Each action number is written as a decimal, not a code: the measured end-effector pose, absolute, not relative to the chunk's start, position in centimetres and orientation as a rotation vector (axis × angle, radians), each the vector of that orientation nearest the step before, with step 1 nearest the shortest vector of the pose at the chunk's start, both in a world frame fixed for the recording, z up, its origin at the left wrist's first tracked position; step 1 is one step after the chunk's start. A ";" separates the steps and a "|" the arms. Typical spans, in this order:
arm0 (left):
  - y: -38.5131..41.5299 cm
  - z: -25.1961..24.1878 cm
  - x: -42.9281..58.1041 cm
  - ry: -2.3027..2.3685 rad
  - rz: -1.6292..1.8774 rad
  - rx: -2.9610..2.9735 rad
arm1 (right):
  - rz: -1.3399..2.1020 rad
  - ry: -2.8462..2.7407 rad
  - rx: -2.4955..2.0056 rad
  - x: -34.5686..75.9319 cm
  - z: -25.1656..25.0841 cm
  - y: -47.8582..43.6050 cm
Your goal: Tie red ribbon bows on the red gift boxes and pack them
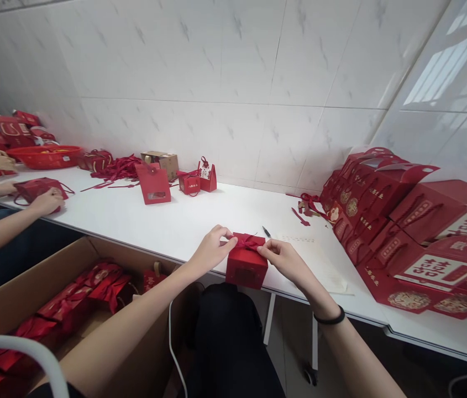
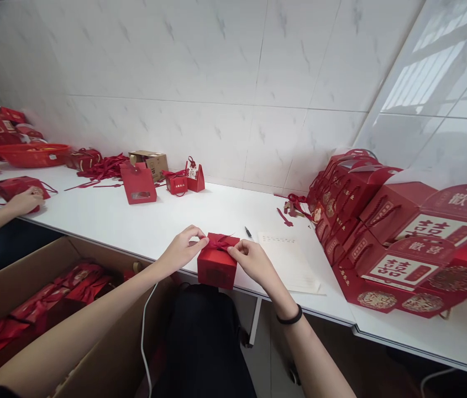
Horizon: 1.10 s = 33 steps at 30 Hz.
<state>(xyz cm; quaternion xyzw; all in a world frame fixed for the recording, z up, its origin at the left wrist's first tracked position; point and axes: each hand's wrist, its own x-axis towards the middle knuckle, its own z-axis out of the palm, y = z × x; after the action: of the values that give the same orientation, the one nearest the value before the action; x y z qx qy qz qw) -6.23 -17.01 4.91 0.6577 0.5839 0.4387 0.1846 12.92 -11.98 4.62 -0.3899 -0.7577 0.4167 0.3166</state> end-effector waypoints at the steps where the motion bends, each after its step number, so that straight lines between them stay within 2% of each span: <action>1: -17.0 4.9 -6.2 1.662 1.232 1.838 | 1.117 -1.986 -1.012 13.0 4.5 -11.9; 13: -17.1 3.9 -6.3 1.630 1.184 1.786 | 1.544 -1.786 -0.824 14.3 3.1 -11.2; 20: -16.8 3.6 -6.3 1.712 1.155 1.731 | 1.636 -1.714 -0.719 14.3 2.4 -11.1; 26: -17.3 3.3 -6.5 1.642 1.152 1.681 | 1.490 -1.807 -0.757 15.2 1.9 -10.8; 31: -17.3 3.7 -6.0 1.622 1.234 1.619 | 0.941 -1.879 -0.902 14.3 5.3 -9.4; 33: -17.1 3.7 -5.7 1.594 1.299 1.597 | 0.874 -2.061 -0.880 12.6 6.9 -8.9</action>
<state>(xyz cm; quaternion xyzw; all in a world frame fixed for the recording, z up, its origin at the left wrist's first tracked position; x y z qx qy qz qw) -5.71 -17.07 3.72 0.5913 0.5904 0.4809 0.2657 12.57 -8.86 6.94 -0.3414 -0.7995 0.3390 0.3596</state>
